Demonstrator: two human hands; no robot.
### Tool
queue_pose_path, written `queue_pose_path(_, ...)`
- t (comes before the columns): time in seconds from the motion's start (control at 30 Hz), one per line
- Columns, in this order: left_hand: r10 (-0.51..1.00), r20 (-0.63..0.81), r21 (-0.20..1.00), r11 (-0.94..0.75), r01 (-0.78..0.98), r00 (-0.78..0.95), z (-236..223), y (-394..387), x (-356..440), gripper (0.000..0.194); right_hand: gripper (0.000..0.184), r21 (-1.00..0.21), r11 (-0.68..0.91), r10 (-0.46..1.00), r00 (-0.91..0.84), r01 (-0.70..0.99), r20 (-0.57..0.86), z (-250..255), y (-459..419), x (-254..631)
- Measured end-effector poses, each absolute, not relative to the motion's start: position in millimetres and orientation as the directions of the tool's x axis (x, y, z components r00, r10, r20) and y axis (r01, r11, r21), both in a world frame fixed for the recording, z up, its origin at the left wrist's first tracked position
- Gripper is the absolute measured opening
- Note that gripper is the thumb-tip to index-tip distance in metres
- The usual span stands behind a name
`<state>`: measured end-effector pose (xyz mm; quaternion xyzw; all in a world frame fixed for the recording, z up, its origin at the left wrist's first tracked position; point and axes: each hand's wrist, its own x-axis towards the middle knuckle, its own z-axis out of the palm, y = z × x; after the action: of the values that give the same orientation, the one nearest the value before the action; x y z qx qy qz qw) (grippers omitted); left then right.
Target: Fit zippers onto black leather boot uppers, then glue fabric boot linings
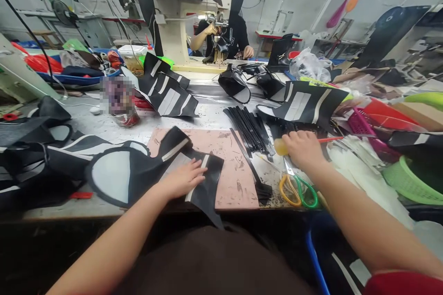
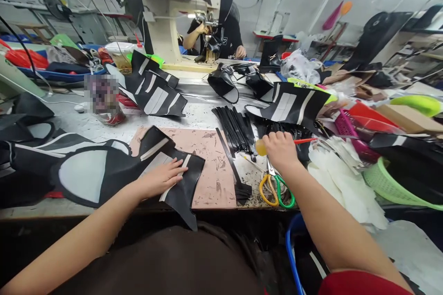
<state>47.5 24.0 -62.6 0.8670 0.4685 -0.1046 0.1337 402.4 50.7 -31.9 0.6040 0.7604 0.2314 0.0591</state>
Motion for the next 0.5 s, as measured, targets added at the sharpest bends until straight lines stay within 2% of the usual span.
queue_pose_path(0.07,0.790,-0.356,0.124,-0.490,0.863,0.500,-62,41,50,0.049,0.033,0.169,0.102,0.866,-0.171,0.980,0.471,-24,42,404)
queue_pose_path(0.13,0.806,-0.354,0.086,-0.476,0.875,0.474,-57,54,57,0.056,0.050,-0.241,0.119,0.722,0.082,0.963,0.687,-21,36,400)
queue_pose_path(0.17,0.808,-0.352,0.072,-0.479,0.875,0.472,-54,58,62,0.059,0.057,-0.421,0.159,0.651,0.226,0.893,0.725,-22,34,395)
queue_pose_path(0.23,0.785,-0.365,0.063,-0.516,0.854,0.501,-50,62,71,0.061,0.062,-0.693,0.269,0.604,0.443,0.669,0.662,-29,32,382)
queue_pose_path(0.33,0.697,-0.427,0.097,-0.597,0.796,0.575,-48,64,80,0.064,0.060,-0.923,0.329,0.764,0.518,0.202,0.386,-44,30,356)
queue_pose_path(0.4,0.649,-0.468,0.118,-0.627,0.770,0.599,-49,66,80,0.071,0.058,-0.960,0.264,0.860,0.473,-0.097,0.189,-55,30,339)
queue_pose_path(0.5,0.593,-0.511,0.123,-0.666,0.735,0.622,-51,71,74,0.088,0.058,-0.954,0.163,0.895,0.445,-0.252,0.035,-69,33,319)
